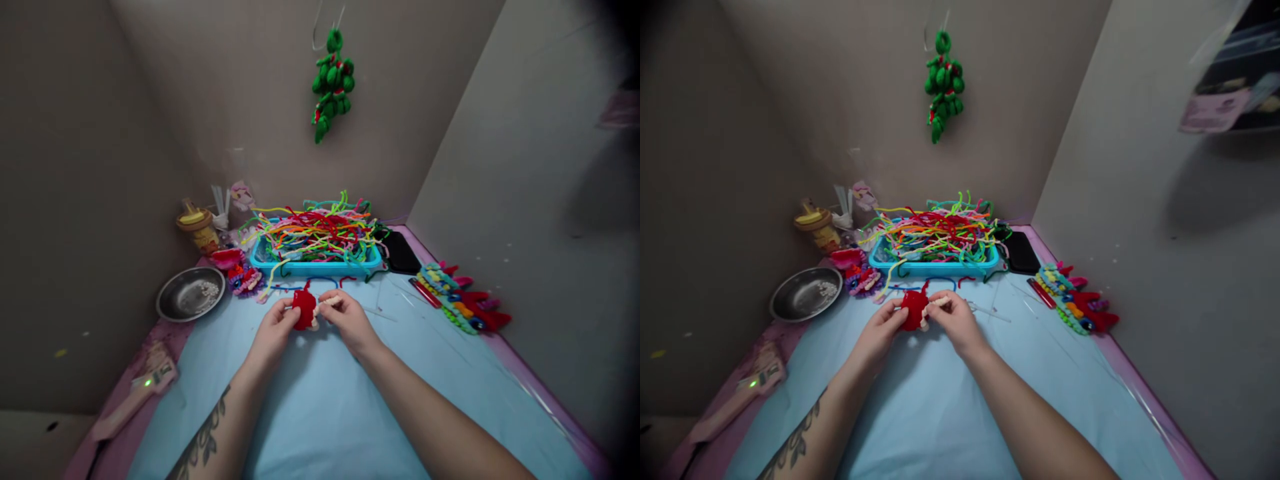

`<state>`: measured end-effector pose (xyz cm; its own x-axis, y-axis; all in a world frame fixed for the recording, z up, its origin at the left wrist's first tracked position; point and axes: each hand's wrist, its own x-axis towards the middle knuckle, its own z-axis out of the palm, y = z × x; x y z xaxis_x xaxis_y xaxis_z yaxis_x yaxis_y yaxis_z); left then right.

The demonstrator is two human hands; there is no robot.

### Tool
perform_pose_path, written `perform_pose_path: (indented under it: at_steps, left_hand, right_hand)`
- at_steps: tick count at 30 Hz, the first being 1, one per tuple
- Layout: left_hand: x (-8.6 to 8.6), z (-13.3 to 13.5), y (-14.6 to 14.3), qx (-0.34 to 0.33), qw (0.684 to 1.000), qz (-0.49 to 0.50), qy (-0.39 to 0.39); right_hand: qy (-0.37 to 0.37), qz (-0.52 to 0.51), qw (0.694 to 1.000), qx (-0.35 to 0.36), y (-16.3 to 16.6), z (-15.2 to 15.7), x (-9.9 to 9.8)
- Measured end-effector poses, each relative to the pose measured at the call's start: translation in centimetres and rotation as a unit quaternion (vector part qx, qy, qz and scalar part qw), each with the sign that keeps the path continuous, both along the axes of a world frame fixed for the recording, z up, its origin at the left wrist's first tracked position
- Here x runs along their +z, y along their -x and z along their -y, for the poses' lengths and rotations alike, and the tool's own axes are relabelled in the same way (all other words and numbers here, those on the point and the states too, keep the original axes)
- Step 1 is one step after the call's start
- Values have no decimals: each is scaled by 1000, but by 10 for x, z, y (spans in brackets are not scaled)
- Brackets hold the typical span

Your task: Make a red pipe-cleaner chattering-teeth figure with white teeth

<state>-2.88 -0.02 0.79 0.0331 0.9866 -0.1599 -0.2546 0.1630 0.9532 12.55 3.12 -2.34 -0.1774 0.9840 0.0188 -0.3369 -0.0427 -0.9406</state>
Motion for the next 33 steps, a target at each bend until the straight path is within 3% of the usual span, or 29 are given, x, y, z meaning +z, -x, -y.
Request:
perform_pose_path:
  at_steps: [14, 19, 21, 24, 28, 33]
  left_hand:
    - [-1, 0, -3, -13, 998, -7, -61]
    - [2, 2, -2, 24, 990, -91, -105]
    - [4, 4, 0, 49, 971, -176, -153]
    - [4, 6, 2, 81, 919, -294, -250]
    - [-1, 8, 6, 81, 866, -357, -342]
    - [-6, 11, 10, 75, 859, -344, -372]
  right_hand:
    - [10, 1, 1000, 9, 7, 5, 1]
    - [5, -3, 1000, -7, 5, 2, -3]
    - [9, -8, 1000, -21, 3, 1, -3]
    - [3, -7, 1000, -19, 2, 0, -3]
    - [-39, 49, 998, 12, 0, 0, 0]
    - [-114, 110, 987, 8, 1, 1, 4]
